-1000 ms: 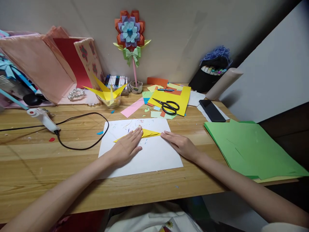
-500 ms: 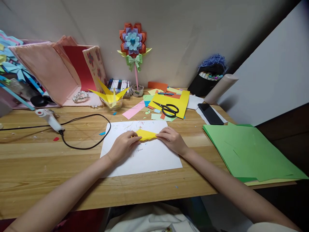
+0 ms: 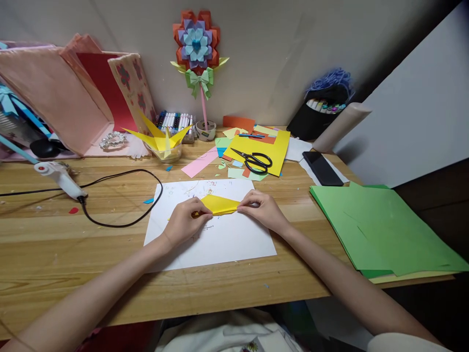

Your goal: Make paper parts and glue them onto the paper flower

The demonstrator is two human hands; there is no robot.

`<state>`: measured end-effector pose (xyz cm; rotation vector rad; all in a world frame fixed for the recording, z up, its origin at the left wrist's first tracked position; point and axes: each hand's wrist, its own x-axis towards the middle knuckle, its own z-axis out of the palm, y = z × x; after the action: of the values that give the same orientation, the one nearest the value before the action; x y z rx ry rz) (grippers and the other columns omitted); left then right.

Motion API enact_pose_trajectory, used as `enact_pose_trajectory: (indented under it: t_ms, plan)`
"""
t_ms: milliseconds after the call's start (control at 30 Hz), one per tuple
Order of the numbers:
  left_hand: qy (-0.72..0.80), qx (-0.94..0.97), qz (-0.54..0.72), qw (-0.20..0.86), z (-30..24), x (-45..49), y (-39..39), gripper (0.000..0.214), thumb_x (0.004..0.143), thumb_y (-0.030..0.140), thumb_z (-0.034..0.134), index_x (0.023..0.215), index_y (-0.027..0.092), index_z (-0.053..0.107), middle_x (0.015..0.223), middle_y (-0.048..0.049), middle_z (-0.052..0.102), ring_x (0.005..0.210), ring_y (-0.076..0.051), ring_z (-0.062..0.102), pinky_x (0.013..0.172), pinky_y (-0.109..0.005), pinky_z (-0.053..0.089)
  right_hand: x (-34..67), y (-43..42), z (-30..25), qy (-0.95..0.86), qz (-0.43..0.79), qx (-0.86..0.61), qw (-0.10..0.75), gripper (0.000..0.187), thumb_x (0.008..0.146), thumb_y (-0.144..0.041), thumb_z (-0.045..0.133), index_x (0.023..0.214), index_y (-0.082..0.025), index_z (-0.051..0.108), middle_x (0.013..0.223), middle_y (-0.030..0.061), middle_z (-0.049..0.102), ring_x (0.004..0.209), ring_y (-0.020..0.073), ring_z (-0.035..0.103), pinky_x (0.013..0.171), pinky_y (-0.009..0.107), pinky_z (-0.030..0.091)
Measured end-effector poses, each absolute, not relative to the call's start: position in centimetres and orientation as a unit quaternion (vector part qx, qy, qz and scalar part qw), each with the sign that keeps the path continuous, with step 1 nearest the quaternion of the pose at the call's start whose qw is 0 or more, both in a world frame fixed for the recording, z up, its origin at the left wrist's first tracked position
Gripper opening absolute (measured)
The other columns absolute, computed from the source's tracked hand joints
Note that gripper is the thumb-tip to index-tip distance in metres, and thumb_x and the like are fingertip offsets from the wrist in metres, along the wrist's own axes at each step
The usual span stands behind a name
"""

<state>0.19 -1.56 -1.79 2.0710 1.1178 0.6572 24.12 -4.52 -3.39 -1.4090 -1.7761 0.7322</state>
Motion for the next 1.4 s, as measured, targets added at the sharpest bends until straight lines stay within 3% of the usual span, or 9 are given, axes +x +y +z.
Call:
enact_pose_trajectory:
  t_ms: [333, 533, 800, 1033, 1200, 1300, 1400]
  plan:
    - [0.480, 0.763, 0.225, 0.369, -1.2, 0.7, -1.4, 0.013, 0.072, 0.027, 0.061, 0.071, 0.017, 0.070, 0.075, -0.0046, 0.065, 0.068, -0.014, 0.056, 0.062, -0.026, 0.044, 23.3, -4.8, -2.8, -0.752, 0.180, -0.553, 0.312, 0.008, 0.080, -0.019, 0.060, 0.077, -0.020, 0.068, 0.077, 0.0045, 0.059, 0.080, 0.0183, 0.052, 0.072, 0.032, 0.044]
    - [0.538, 0.724, 0.132, 0.411, -0.3, 1.2, -0.3, 0.017, 0.066, 0.031, 0.063, 0.069, 0.016, 0.070, 0.071, -0.0052, 0.069, 0.065, -0.017, 0.061, 0.060, -0.026, 0.044, 23.1, -3.4, -2.1, -0.762, 0.167, -0.589, 0.210, 0.010, 0.076, -0.017, 0.062, 0.068, -0.019, 0.068, 0.072, 0.0051, 0.063, 0.078, 0.0202, 0.053, 0.067, 0.031, 0.043]
    - [0.540, 0.792, -0.065, 0.278, 2.2, 2.8, 1.8, 0.016, 0.060, 0.028, 0.058, 0.062, 0.018, 0.070, 0.062, -0.0050, 0.067, 0.058, -0.018, 0.056, 0.048, -0.025, 0.033, 22.7, -1.3, 0.1, -0.728, 0.238, -0.641, 0.052, 0.010, 0.069, -0.020, 0.064, 0.060, -0.018, 0.066, 0.067, 0.0049, 0.068, 0.057, 0.0153, 0.057, 0.047, 0.024, 0.032]
    - [0.513, 0.810, -0.163, 0.232, 2.7, 3.7, 3.8, 0.026, 0.053, 0.039, 0.066, 0.070, 0.020, 0.071, 0.080, -0.0084, 0.069, 0.069, -0.021, 0.059, 0.055, -0.025, 0.037, 23.8, -1.3, -0.2, -0.712, 0.270, -0.644, 0.072, 0.016, 0.068, -0.032, 0.066, 0.060, -0.018, 0.065, 0.063, 0.0007, 0.066, 0.058, 0.0128, 0.056, 0.047, 0.022, 0.030]
    - [0.512, 0.814, -0.188, 0.201, 2.8, 3.8, 4.5, 0.033, 0.052, 0.047, 0.068, 0.069, 0.018, 0.069, 0.081, -0.0106, 0.068, 0.072, -0.024, 0.059, 0.057, -0.027, 0.038, 24.2, -1.2, -0.5, -0.701, 0.260, -0.659, 0.075, 0.023, 0.066, -0.038, 0.068, 0.056, -0.018, 0.062, 0.060, -0.0002, 0.064, 0.055, 0.0124, 0.053, 0.046, 0.023, 0.029]
    - [0.513, 0.816, -0.184, 0.193, 2.7, 3.4, 4.6, 0.035, 0.052, 0.051, 0.068, 0.066, 0.019, 0.067, 0.078, -0.0100, 0.067, 0.071, -0.024, 0.059, 0.057, -0.027, 0.037, 24.3, -0.9, -0.5, -0.709, 0.256, -0.653, 0.076, 0.021, 0.064, -0.036, 0.070, 0.056, -0.018, 0.061, 0.060, -0.0004, 0.064, 0.056, 0.0133, 0.054, 0.047, 0.023, 0.031]
    - [0.518, 0.817, -0.153, 0.202, 2.3, 2.6, 4.3, 0.037, 0.052, 0.055, 0.066, 0.063, 0.020, 0.065, 0.076, -0.0079, 0.067, 0.070, -0.023, 0.058, 0.054, -0.026, 0.035, 23.5, -1.7, -0.5, -0.764, 0.210, -0.591, 0.155, 0.008, 0.068, -0.023, 0.069, 0.065, -0.018, 0.063, 0.070, 0.0014, 0.066, 0.069, 0.0162, 0.058, 0.059, 0.025, 0.042]
